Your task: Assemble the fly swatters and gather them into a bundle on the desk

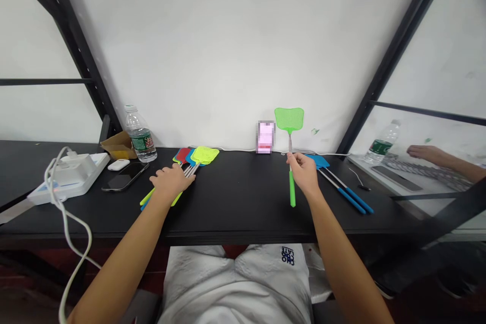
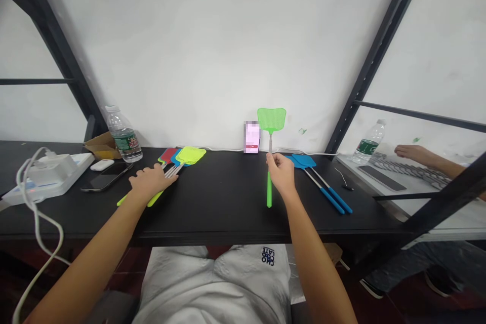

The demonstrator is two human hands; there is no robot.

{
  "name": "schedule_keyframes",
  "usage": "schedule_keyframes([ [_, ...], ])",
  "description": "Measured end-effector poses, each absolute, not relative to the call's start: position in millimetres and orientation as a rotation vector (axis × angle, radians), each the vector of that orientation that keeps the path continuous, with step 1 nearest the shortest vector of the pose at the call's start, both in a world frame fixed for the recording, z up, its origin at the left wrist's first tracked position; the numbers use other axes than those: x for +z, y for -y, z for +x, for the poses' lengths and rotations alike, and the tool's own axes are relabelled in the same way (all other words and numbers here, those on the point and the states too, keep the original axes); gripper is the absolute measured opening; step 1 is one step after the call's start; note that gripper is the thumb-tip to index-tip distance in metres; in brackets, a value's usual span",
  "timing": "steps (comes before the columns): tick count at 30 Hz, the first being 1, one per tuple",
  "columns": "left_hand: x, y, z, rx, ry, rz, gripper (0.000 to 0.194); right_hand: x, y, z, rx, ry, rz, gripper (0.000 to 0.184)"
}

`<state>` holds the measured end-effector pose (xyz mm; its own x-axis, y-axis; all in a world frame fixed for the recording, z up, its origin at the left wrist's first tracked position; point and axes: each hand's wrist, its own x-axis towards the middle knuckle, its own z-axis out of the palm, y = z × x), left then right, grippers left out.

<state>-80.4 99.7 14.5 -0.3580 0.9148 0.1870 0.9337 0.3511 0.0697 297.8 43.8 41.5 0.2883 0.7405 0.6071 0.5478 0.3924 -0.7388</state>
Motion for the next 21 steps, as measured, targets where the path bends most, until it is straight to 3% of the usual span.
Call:
schedule_keyframes([
  [21, 22, -97, -93, -0.206, 2.443, -1.771, 0.071, 43, -40, 296, 0.205, 1.378, -1.255, 0.038],
])
